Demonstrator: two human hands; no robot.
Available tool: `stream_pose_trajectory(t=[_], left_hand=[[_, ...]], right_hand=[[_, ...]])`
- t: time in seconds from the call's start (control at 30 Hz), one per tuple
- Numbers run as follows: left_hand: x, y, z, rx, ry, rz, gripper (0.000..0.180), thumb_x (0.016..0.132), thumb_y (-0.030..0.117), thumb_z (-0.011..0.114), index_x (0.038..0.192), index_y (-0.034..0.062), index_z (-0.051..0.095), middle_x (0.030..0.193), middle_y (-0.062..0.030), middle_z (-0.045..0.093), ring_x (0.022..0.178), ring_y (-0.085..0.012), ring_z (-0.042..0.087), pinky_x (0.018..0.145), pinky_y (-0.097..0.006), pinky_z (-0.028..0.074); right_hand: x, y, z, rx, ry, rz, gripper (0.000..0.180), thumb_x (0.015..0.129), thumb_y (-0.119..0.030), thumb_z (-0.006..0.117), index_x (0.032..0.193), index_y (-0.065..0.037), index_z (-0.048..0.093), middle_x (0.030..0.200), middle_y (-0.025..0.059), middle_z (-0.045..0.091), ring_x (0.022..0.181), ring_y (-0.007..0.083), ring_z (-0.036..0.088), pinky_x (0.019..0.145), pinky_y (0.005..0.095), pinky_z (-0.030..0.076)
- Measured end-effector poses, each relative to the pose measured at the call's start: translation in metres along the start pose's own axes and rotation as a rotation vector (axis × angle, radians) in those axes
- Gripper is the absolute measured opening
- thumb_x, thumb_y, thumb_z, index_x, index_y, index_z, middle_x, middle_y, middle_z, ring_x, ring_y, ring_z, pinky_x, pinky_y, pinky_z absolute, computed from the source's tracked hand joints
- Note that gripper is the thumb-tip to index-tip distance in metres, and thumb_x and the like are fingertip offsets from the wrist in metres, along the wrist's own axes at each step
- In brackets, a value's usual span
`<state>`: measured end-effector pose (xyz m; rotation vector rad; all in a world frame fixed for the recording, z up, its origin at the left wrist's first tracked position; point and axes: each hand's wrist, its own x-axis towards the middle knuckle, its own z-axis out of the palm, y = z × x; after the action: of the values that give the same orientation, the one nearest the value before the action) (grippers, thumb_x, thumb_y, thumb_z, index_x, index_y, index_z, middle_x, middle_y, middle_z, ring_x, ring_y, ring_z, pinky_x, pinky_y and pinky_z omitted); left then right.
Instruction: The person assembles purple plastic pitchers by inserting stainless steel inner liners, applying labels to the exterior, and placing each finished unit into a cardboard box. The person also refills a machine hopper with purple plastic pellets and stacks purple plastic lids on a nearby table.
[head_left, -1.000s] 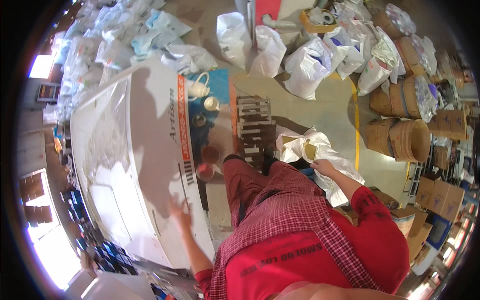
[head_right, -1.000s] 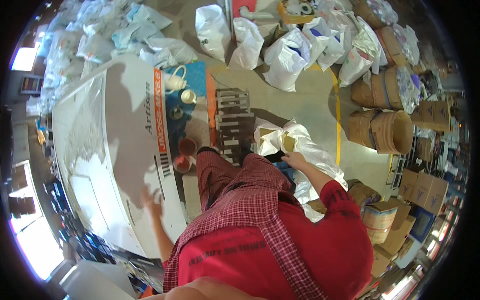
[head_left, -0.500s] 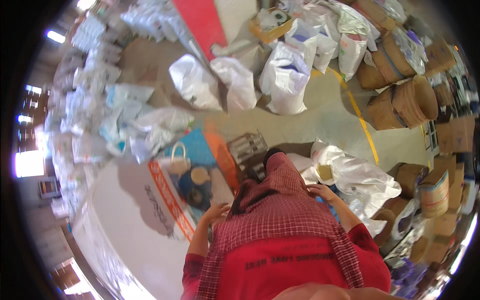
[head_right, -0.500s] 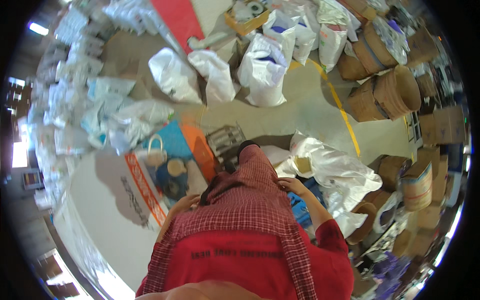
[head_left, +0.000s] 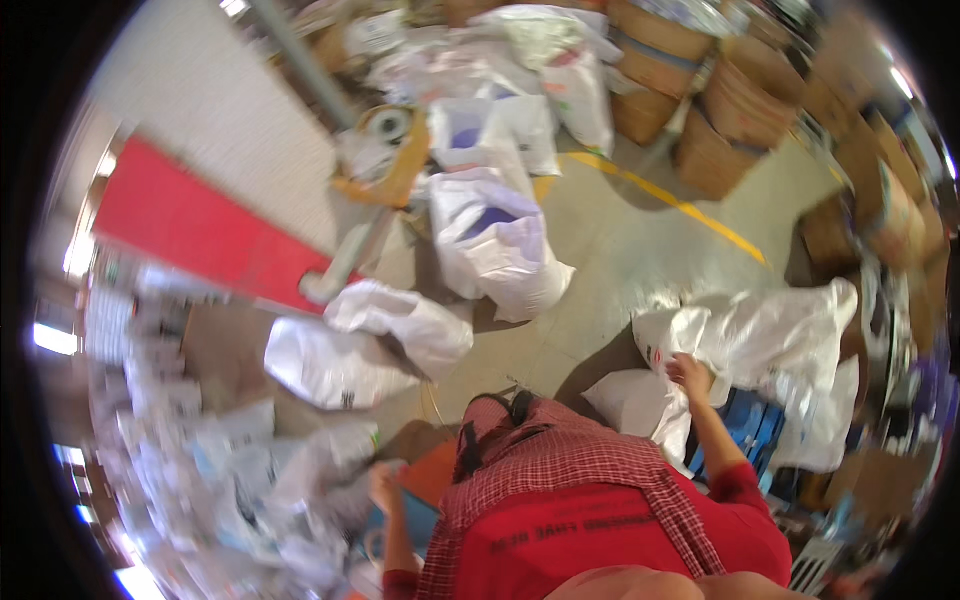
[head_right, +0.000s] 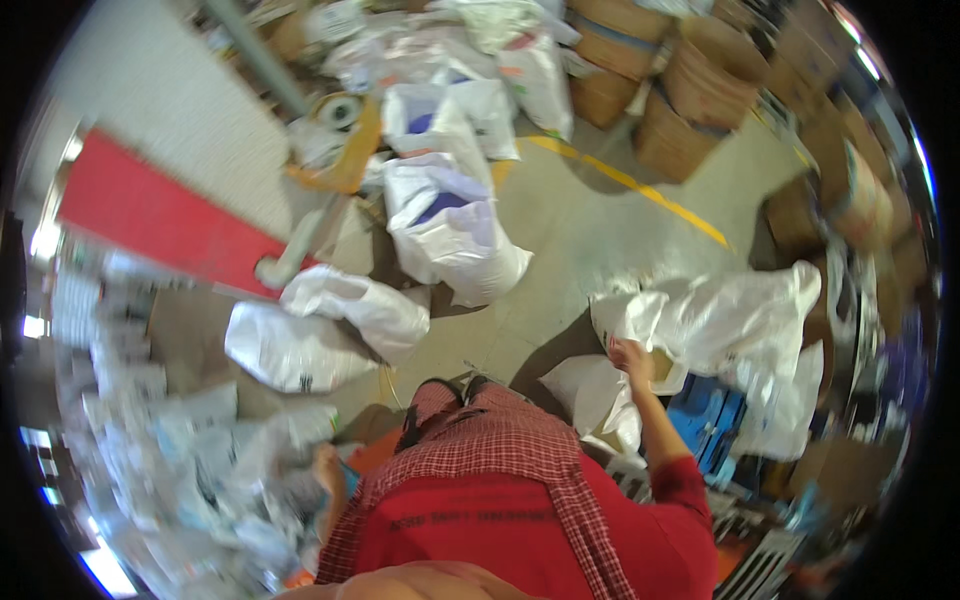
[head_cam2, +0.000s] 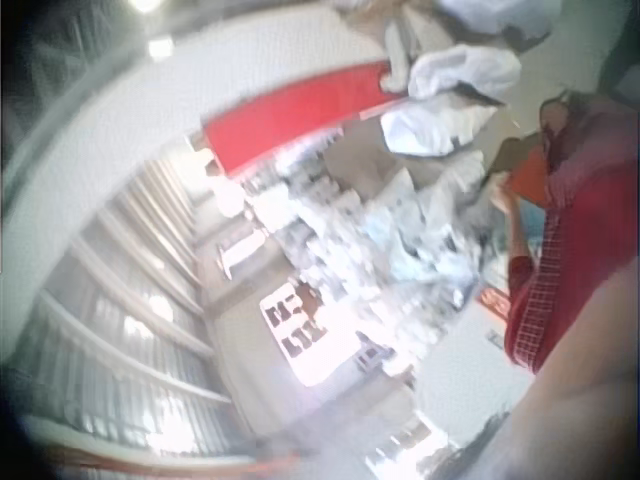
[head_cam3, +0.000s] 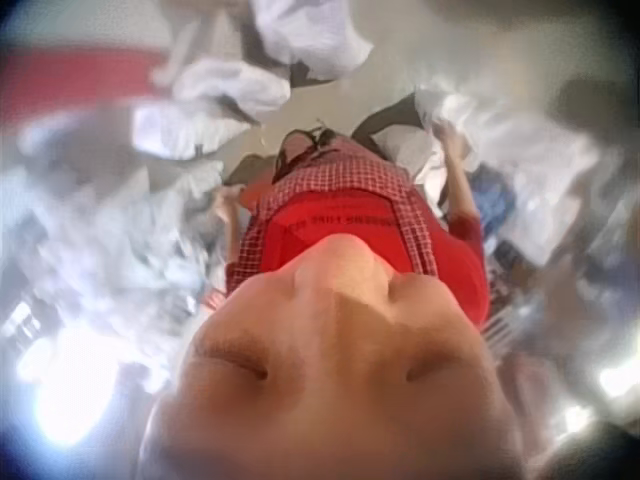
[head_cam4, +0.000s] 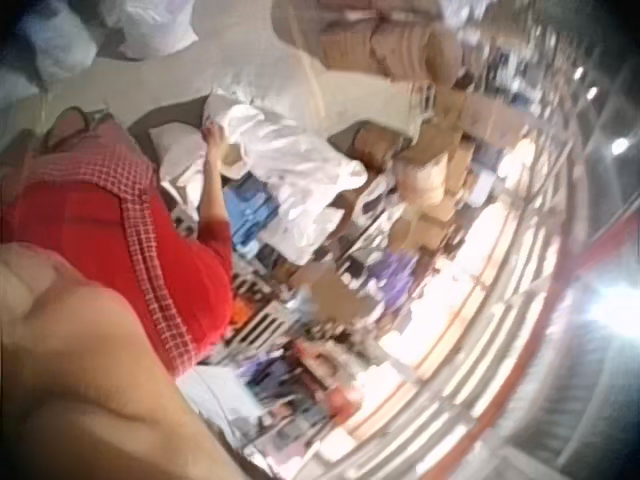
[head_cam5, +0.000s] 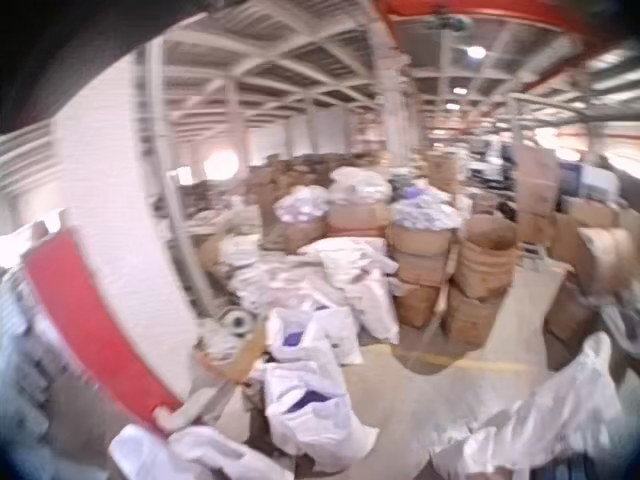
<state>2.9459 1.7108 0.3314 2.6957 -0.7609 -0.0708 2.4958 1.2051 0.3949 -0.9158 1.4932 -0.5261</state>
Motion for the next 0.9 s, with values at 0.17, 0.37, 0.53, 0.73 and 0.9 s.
stream_pose_trajectory(t=[0.17,0.37,0.53,0.73,0.9], left_hand=[[0.032,0.007,0.101,-0.112,-0.751,-0.066,0.034,0.090,0.034,0.060,0.100,0.0018,0.068,0.102,-0.0189,0.068,0.092,-0.0331,0.065,0.084,-0.040,0.051],[0.184,0.060,0.128,-0.047,-1.109,0.065,0.037,0.091,0.036,0.057,0.104,0.0032,0.068,0.102,-0.0215,0.067,0.095,-0.0357,0.065,0.086,-0.041,0.050],[0.355,0.135,0.251,0.056,-1.131,0.306,0.039,0.092,0.038,0.054,0.107,0.0043,0.067,0.102,-0.0237,0.066,0.099,-0.0379,0.064,0.087,-0.043,0.049],[0.414,0.475,0.391,-0.225,-1.259,0.829,0.038,0.094,0.031,0.055,0.115,0.0005,0.064,0.101,-0.0221,0.067,0.092,-0.0324,0.067,0.080,-0.038,0.050],[0.442,0.842,0.476,-0.422,-1.271,1.243,0.029,0.093,0.015,0.061,0.117,0.0004,0.063,0.104,-0.0148,0.070,0.095,-0.0212,0.068,0.085,-0.031,0.051]], right_hand=[[-0.022,0.013,0.145,-0.251,-0.723,-0.473,0.039,0.086,-0.020,0.070,0.120,-0.002,0.062,0.101,0.0136,0.069,0.084,0.0219,0.067,0.079,0.0323,0.053],[0.082,-0.105,0.068,-0.479,-0.037,-0.392,0.031,0.087,-0.020,0.067,0.112,-0.002,0.065,0.100,0.0148,0.069,0.091,0.0243,0.067,0.081,0.0337,0.052],[0.212,-0.044,0.026,0.266,0.317,-0.564,0.030,0.092,-0.019,0.062,0.113,0.003,0.063,0.097,0.0077,0.070,0.086,0.0146,0.065,0.075,0.0275,0.051],[0.293,-0.002,0.083,0.376,0.080,0.014,0.034,0.092,-0.017,0.064,0.120,0.002,0.059,0.097,0.0073,0.070,0.082,0.0134,0.064,0.071,0.0255,0.051],[0.363,-0.027,-0.072,0.345,0.554,-0.081,0.036,0.093,-0.018,0.060,0.123,0.003,0.056,0.095,0.0097,0.068,0.082,0.0133,0.065,0.070,0.0251,0.051]])
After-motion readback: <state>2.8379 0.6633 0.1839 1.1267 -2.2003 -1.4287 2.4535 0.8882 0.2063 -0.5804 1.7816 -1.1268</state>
